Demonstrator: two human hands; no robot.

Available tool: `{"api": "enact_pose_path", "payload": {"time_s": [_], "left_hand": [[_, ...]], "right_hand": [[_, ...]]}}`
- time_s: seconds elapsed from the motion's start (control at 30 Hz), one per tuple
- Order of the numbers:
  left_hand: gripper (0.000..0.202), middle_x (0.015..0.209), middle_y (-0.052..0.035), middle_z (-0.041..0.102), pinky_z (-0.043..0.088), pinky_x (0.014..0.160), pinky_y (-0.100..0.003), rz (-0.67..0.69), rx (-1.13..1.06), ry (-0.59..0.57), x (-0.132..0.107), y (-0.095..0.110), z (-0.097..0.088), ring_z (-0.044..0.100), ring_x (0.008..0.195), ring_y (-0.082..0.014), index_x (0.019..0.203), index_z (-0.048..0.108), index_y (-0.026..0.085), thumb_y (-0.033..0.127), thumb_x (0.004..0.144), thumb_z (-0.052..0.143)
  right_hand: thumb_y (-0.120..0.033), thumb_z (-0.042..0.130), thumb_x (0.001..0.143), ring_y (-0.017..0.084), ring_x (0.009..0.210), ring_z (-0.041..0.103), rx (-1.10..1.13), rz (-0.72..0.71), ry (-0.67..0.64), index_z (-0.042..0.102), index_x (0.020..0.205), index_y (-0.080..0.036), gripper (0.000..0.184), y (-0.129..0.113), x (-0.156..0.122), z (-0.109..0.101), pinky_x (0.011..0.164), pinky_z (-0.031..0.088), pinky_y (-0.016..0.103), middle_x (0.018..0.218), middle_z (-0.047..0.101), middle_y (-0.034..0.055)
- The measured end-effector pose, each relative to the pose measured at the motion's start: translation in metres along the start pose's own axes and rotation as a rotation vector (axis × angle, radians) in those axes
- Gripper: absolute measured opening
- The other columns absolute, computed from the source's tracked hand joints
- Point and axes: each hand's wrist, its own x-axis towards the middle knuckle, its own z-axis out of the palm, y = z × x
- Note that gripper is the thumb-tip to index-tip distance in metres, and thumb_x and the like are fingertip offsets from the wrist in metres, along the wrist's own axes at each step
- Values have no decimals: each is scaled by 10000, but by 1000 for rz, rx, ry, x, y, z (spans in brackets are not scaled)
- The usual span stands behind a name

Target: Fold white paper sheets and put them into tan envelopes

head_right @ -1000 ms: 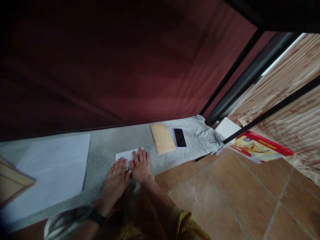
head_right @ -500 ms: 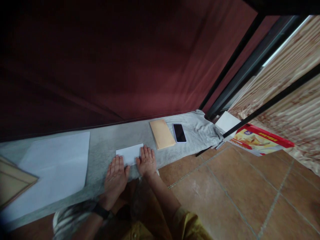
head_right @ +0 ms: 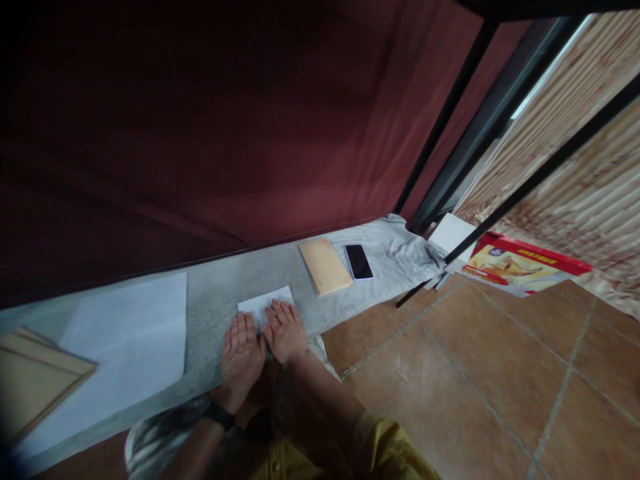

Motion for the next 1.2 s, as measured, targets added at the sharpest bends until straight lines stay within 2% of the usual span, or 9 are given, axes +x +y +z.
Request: {"api": "enact_pose_path", "payload": {"time_s": [0.17,0.33,0.5,0.67,0.9,1.03,1.2], "left_hand": [[664,1588,-282,367,330,1203,-556,-3,36,-1,-10,-4,-7,333,1506,-357,1558,300,-12,376,1022,351],[642,1564,-256,427,336,1200,-556,7,47,-37,-20,-13,-14,365,1492,-346,1536,365,10,398,1024,352],[609,1599,-222,390,345,1209,-497,26,41,-111,6,-10,-12,333,1513,-310,1540,361,13,329,1020,340],[591,1607,-200,380,302,1233,-484,9,84,-181,30,-7,-6,307,1526,-286,1536,371,10,266,1006,319],[589,1611,-163,389,271,1243,-469,-69,124,-175,24,-12,-4,298,1531,-270,1552,360,42,293,1023,296],[594,1618,-143,385,246,1251,-476,-79,119,-191,22,-15,-4,285,1537,-261,1566,342,74,324,1029,301],[593,1618,-132,391,236,1253,-466,-92,117,-206,22,-14,-10,290,1535,-257,1564,354,91,343,1028,318]], "right_hand": [[-422,398,1074,245,1481,386,-42,21,-42,508,1492,-199,486,2,0,5,1237,254,459,1594,435,99],[-390,437,1063,264,1480,387,-49,30,-7,479,1513,-193,493,3,-3,11,1226,262,471,1601,420,108],[-343,454,1053,272,1480,387,-60,-1,23,486,1510,-189,483,5,-5,17,1221,263,479,1592,432,117],[-329,444,1056,264,1466,409,-72,0,66,487,1509,-186,477,7,-6,22,1219,263,477,1590,430,130],[-304,407,1057,266,1469,403,-51,-6,48,483,1510,-185,475,10,-4,22,1208,284,485,1584,447,120],[-223,346,1049,268,1465,408,-69,70,63,465,1520,-149,492,20,-7,19,1203,293,494,1576,455,133],[-217,334,1047,254,1452,425,-98,98,84,479,1511,-161,489,35,-14,15,1213,283,478,1555,488,118]]}}
